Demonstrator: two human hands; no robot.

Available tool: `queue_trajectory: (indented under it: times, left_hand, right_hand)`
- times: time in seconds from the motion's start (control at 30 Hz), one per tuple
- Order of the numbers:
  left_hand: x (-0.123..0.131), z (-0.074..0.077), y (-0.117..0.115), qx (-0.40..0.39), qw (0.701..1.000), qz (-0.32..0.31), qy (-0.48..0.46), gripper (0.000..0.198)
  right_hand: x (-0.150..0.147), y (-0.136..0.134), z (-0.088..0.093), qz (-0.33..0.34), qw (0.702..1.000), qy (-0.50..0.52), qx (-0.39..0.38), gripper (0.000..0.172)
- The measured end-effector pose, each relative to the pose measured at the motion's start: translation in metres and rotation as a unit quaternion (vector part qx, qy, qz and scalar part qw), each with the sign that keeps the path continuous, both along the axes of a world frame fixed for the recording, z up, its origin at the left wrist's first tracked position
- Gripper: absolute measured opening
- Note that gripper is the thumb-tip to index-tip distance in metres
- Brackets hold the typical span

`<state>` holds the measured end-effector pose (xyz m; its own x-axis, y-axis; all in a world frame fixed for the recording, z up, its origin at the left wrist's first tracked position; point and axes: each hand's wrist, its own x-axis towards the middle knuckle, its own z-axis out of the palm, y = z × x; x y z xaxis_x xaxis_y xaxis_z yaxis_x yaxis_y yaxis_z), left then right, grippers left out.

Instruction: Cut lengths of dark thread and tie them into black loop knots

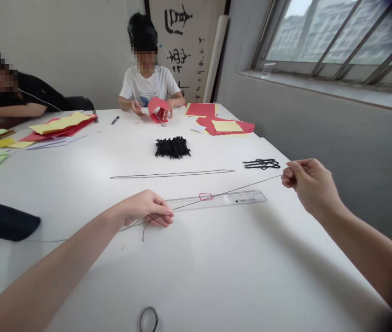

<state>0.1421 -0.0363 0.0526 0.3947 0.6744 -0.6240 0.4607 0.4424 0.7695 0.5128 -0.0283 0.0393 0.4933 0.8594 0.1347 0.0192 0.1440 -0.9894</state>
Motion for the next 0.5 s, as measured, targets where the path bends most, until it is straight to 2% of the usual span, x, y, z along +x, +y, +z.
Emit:
queue_trajectory:
  times: [0.3, 0.5]
  left_hand:
    - [-0.001, -0.003, -0.001, -0.022, 0.999, -0.031, 0.019, 0.024]
    - [-0.004, -0.010, 0.004, -0.032, 0.998, -0.046, 0.035, 0.028]
  right_hand:
    - [0.020, 0.009, -0.011, -0.025, 0.998, 0.019, -0.059, 0.017]
    - [0.031, 0.016, -0.017, -0.067, 0.992, -0.037, -0.099, 0.016]
